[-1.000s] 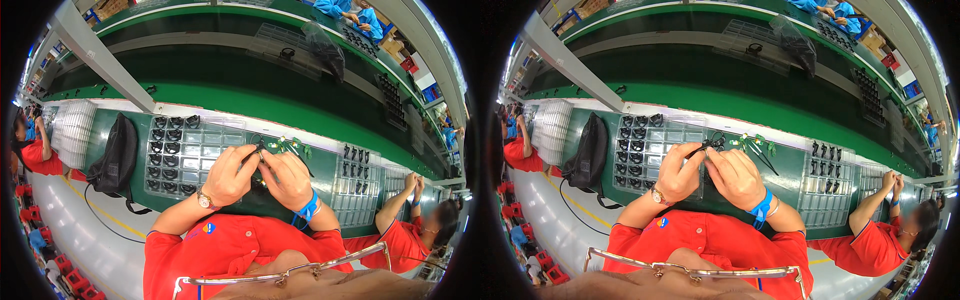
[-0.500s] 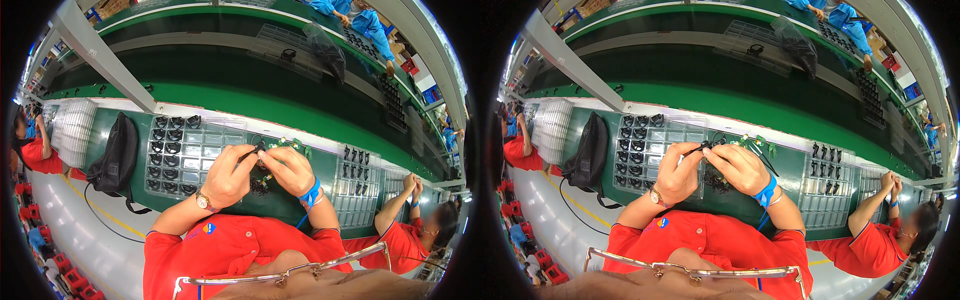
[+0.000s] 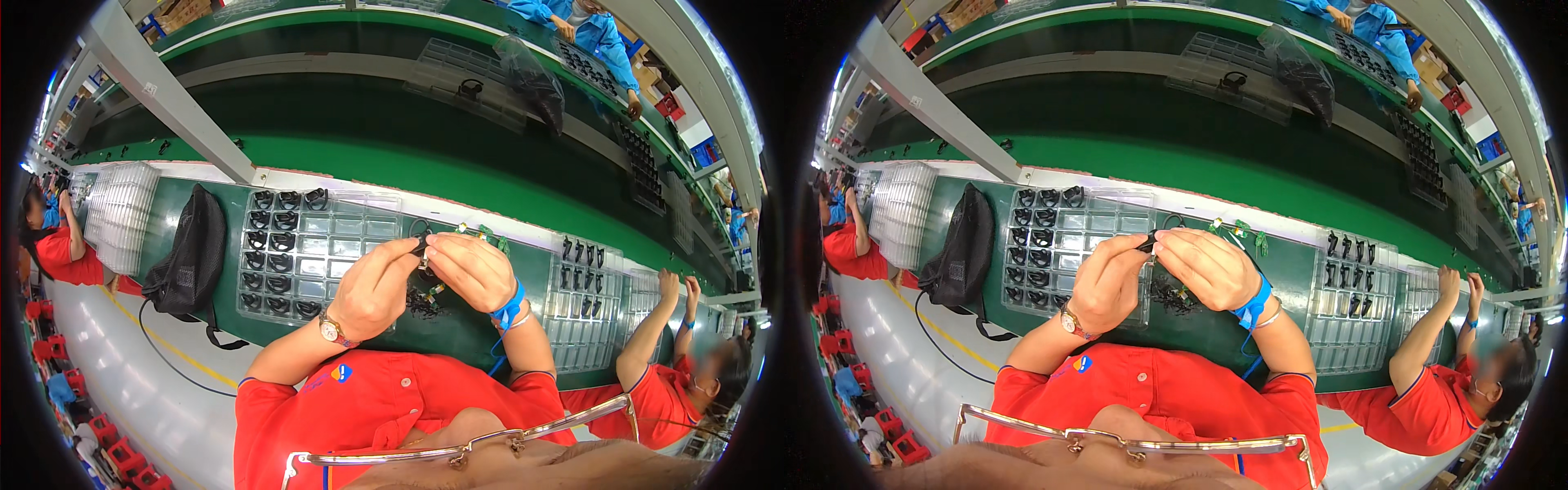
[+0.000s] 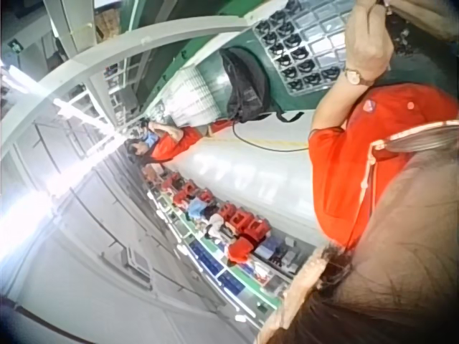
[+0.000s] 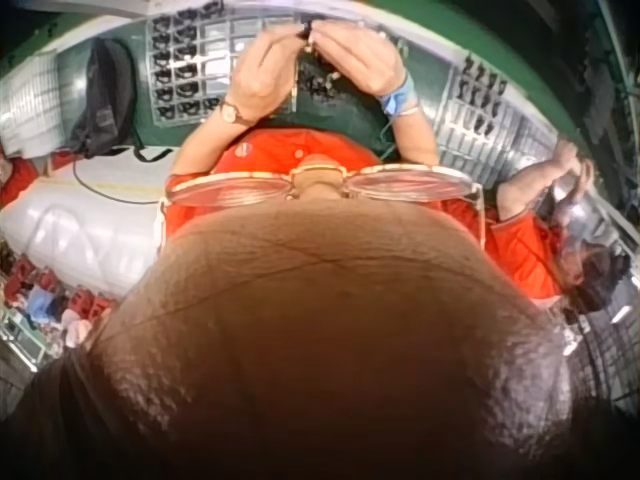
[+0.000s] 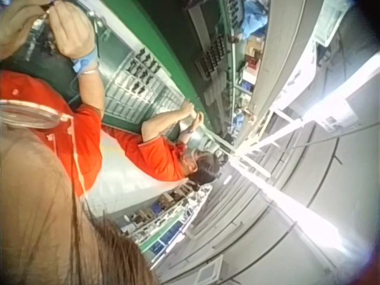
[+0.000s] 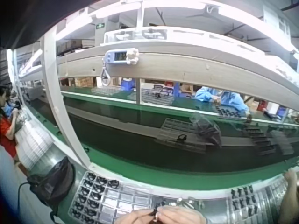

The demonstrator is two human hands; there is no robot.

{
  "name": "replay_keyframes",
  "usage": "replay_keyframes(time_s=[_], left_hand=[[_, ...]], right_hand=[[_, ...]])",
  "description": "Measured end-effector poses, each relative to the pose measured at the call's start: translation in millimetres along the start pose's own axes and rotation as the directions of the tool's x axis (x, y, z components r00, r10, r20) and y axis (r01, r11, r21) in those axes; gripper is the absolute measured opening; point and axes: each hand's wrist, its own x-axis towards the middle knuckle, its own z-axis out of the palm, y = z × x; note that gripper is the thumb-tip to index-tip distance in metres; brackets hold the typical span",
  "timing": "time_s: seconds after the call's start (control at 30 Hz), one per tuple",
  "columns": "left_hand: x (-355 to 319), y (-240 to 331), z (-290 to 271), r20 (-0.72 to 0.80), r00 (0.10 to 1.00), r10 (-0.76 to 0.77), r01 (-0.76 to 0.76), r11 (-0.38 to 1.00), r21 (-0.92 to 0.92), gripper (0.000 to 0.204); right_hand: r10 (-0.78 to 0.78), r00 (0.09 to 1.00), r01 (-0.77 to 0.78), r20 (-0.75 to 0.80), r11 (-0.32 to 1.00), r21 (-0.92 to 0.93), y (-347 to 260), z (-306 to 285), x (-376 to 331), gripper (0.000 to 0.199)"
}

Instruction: Assembling small electronic components onto printed circuit boards at a factory workstation.

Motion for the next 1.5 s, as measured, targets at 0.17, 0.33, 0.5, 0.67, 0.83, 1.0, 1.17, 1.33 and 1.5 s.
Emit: replay_keyframes(time_s=[0.17,0.33,0.5,0.67,0.83,1.0,1.17,1.33,1.5], left_hand=[[3.9,5.2,0.5,-0.031,0.995,-0.090,0.089,0.995,-0.043,0.027],[0.9,4.2,3.4,-0.030,0.987,-0.156,0.153,0.984,-0.096,0.023],[-0.7,3.3,4.3,-0.040,0.971,-0.234,0.222,0.954,-0.200,0.028],[-1.0,4.5,4.4,-0.018,0.965,-0.263,0.254,0.945,-0.205,0.028],[-0.6,7.1,3.0,0.006,0.952,-0.307,0.304,0.937,-0.174,0.026],[-0.9,4.7,3.6,-0.010,0.971,-0.237,0.234,0.963,-0.132,0.025],[0.1,2.3,7.0,-0.060,0.984,-0.169,0.164,0.983,-0.081,0.026],[-2.6,1.8,6.0,-0.071,0.984,-0.162,0.156,0.984,-0.087,0.028],[-8.5,0.1,7.7,-0.001,0.950,-0.313,0.302,0.916,-0.265,0.029]], right_hand=[[0.035,0.999,-0.035,0.006,0.999,-0.020,0.7,1.7,-0.2,0.025],[0.074,0.997,-0.074,0.017,0.997,-0.026,-0.2,6.9,-4.7,0.027],[0.099,0.995,-0.099,-0.005,0.994,-0.051,-2.5,10.7,-7.4,0.028],[0.132,0.991,-0.133,-0.016,0.990,-0.052,-3.2,13.2,-8.2,0.028],[0.133,0.991,-0.133,-0.009,0.990,-0.051,-2.6,13.6,-8.8,0.025],[0.119,0.993,-0.119,0.004,0.991,-0.057,-1.1,12.5,-8.4,0.025],[0.101,0.994,-0.099,0.032,0.994,-0.055,0.3,10.2,-5.7,0.027],[0.068,0.997,-0.067,0.021,0.997,-0.040,3.2,8.3,-5.9,0.028],[0.030,0.999,-0.030,-0.012,1.000,0.001,9.0,10.5,-8.9,0.030]])
